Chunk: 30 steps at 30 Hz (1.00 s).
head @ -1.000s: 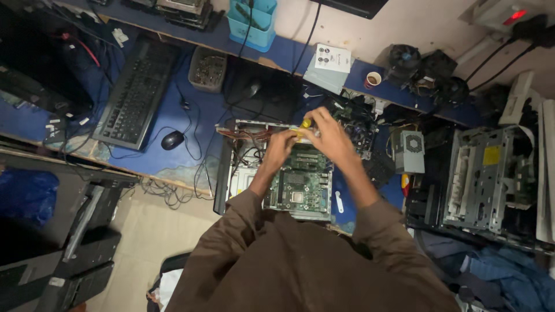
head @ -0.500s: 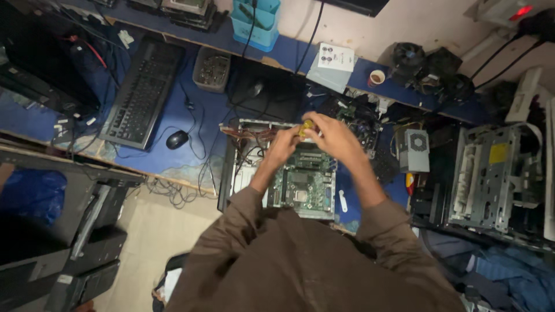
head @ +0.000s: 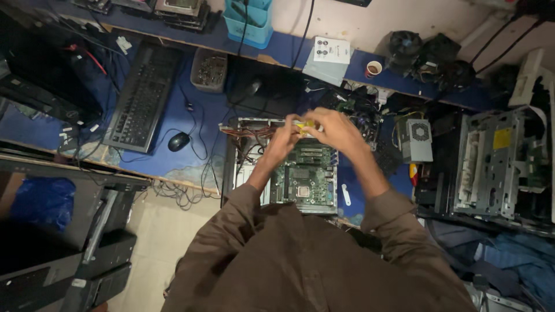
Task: The person uses a screwdriver to remove screws from a computer motherboard inside an open case. They remove a fan, place it on the table, and continue unscrewing components from the motherboard.
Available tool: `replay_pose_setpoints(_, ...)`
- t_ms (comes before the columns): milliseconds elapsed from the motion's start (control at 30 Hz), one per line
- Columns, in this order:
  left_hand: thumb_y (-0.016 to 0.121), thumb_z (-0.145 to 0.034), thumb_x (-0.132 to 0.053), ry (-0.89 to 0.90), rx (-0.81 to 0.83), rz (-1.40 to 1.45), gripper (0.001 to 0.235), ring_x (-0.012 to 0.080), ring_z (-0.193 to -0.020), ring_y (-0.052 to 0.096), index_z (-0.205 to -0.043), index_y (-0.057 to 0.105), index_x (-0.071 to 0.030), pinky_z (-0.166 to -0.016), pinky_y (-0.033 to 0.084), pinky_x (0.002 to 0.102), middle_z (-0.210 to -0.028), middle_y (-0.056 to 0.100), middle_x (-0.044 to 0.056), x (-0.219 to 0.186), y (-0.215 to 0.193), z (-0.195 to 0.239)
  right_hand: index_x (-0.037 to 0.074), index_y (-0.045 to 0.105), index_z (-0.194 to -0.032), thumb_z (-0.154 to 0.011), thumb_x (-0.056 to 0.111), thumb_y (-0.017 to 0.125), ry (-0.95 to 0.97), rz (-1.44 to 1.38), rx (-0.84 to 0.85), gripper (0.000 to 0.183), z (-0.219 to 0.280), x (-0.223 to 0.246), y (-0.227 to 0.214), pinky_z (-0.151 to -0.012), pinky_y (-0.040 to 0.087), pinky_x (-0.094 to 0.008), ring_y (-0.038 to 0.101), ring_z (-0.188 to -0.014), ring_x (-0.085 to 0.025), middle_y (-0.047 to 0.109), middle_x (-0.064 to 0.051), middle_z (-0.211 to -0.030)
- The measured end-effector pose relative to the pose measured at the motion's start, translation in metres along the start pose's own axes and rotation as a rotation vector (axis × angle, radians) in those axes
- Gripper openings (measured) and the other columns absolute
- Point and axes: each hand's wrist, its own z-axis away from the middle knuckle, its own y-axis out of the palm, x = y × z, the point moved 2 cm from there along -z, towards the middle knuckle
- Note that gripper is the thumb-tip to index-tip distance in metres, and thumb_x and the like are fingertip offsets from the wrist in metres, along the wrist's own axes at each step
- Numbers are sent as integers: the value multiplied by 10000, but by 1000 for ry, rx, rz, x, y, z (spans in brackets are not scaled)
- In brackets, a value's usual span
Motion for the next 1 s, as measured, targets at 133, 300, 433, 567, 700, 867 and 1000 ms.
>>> replay_pose_setpoints(133, 716, -892, 24, 84, -11, -117, 646, 394, -955, 712, -1426, 355, -9, -790, 540, 437, -1026, 726, 219, -9, 1, -7, 43, 727, -1004, -881, 225, 760, 81, -54, 1, 222, 0, -9, 1, -697, 580, -409, 736, -776, -312, 734, -151, -875)
replay_pose_setpoints(300, 824, -840, -58, -121, -140, -72, 671, 340, -916, 752, -1374, 419, -21, -805, 567, 414, -964, 744, 200, -4, 9, -4, 28, 705, -973, -889, 273, 761, 180, -97, 4, 266, -4, -18, 16, -669, 591, -404, 756, -744, -312, 747, -170, -839)
replay_pose_setpoints(433, 782, -882, -37, -18, -180, 34, 599, 312, -927, 771, -1363, 426, -13, -776, 589, 395, -995, 765, 179, 0, 10, -3, 14, 664, -1008, -935, 287, 731, 139, -23, -18, 291, -5, -19, 23, -688, 565, -455, 714, -808, -399, 726, -202, -859)
replay_pose_setpoints(567, 753, -879, -37, -81, -154, -28, 542, 308, -837, 776, -1330, 452, -24, -722, 580, 397, -928, 767, 173, 9, 13, -6, 29, 651, -1057, -968, 264, 670, 143, -50, 2, 251, -1, -19, 27, -720, 547, -487, 694, -860, -430, 712, -214, -896)
replay_pose_setpoints(700, 764, -909, -57, -56, -129, -129, 490, 396, -837, 735, -1315, 490, -45, -700, 538, 444, -902, 753, 210, 16, 17, -8, 30, 629, -1070, -976, 285, 648, 153, -64, 13, 273, 4, -24, 27, -710, 547, -490, 680, -857, -444, 701, -231, -911)
replay_pose_setpoints(867, 658, -880, 34, -30, -118, -174, 495, 452, -893, 706, -1340, 494, -49, -696, 535, 487, -947, 724, 246, 20, 21, -3, 0, 546, -1064, -1007, 306, 647, 128, -33, -10, 327, 6, -27, 36, -703, 536, -511, 680, -858, -450, 700, -232, -881)
replay_pose_setpoints(1000, 618, -779, 74, 14, -95, -173, 583, 460, -913, 703, -1336, 495, -47, -709, 552, 486, -951, 717, 265, 23, 19, -1, 16, 538, -1044, -1012, 309, 650, 176, -57, -53, 316, 7, -28, 45, -691, 543, -507, 691, -828, -446, 713, -220, -862)
